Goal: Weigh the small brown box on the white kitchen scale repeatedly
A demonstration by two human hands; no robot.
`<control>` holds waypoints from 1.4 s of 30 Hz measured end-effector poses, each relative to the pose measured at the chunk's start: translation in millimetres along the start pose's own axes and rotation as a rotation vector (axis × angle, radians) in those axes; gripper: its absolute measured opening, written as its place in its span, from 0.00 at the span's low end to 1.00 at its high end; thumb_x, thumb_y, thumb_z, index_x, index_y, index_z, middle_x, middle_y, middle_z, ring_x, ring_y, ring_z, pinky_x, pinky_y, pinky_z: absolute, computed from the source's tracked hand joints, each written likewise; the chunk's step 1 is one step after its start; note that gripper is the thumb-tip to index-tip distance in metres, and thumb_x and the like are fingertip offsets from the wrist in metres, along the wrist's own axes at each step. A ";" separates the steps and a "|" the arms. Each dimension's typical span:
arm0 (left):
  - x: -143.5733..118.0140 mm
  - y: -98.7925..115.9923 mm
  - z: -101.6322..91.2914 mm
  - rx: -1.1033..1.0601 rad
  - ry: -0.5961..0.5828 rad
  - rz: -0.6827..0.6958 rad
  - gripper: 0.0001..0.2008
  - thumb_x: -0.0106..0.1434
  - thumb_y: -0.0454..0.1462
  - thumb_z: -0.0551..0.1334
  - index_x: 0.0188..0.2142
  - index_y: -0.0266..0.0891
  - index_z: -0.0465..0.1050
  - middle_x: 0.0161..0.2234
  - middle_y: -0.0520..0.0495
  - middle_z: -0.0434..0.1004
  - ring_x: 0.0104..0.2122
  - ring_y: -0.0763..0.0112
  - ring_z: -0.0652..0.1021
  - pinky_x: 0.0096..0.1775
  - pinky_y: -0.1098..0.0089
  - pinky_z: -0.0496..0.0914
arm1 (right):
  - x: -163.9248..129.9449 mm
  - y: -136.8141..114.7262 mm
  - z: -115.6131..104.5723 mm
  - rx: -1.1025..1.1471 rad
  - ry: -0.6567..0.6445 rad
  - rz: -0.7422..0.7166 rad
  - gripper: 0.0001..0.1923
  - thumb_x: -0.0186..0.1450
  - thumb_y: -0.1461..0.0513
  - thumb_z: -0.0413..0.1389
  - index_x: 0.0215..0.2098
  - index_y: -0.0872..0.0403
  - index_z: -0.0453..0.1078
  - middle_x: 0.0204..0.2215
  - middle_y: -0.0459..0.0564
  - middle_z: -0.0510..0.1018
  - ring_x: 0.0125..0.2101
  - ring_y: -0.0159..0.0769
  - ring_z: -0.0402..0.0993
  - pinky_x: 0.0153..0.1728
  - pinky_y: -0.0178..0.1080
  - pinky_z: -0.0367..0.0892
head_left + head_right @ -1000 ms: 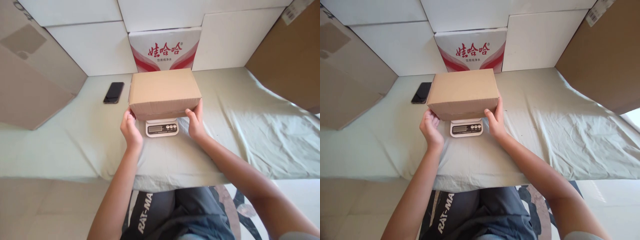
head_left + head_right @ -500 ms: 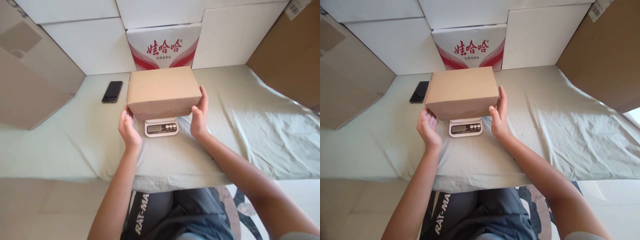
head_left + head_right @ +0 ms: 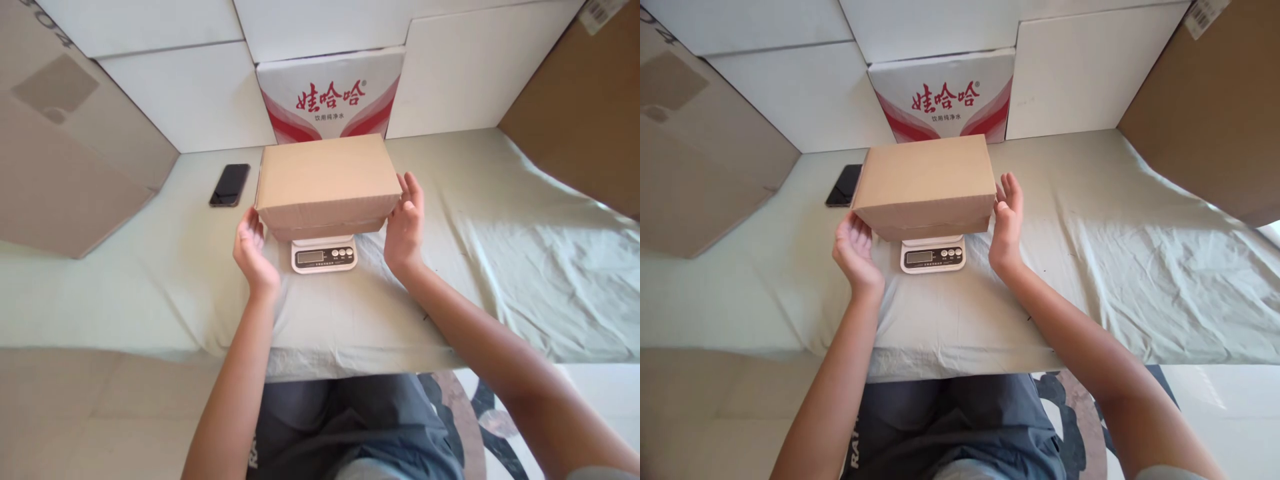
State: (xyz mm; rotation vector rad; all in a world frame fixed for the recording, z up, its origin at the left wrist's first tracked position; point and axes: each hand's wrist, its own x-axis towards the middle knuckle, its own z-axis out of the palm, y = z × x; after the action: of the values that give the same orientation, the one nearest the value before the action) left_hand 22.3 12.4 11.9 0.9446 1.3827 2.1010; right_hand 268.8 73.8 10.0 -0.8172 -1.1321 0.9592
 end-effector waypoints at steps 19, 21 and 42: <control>5.4 2.3 2.0 -0.034 -0.007 -0.033 0.31 0.70 0.56 0.57 0.59 0.36 0.77 0.63 0.32 0.78 0.67 0.53 0.76 0.69 0.55 0.67 | -0.7 -12.9 10.1 0.151 0.153 0.161 0.37 0.63 0.35 0.53 0.64 0.40 0.65 0.72 0.48 0.68 0.76 0.49 0.59 0.78 0.61 0.52; 6.9 -0.1 1.4 -0.017 -0.024 -0.041 0.33 0.69 0.60 0.57 0.59 0.38 0.77 0.63 0.33 0.78 0.68 0.51 0.74 0.69 0.55 0.66 | -1.5 -15.8 10.1 0.131 0.134 0.152 0.37 0.63 0.35 0.53 0.64 0.39 0.65 0.73 0.47 0.67 0.77 0.49 0.58 0.78 0.60 0.52; 8.9 0.2 2.8 0.118 0.004 0.014 0.23 0.69 0.53 0.59 0.46 0.38 0.83 0.46 0.39 0.86 0.46 0.61 0.85 0.42 0.68 0.76 | 0.3 -1.5 5.3 0.018 0.093 0.059 0.29 0.67 0.40 0.50 0.62 0.40 0.67 0.68 0.46 0.73 0.73 0.52 0.63 0.73 0.61 0.62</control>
State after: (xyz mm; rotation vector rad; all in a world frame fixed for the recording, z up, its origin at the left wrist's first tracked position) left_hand 18.5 20.2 15.4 0.9994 1.5205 2.0510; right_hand 264.0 73.7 12.7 -0.8761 -1.0228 0.9690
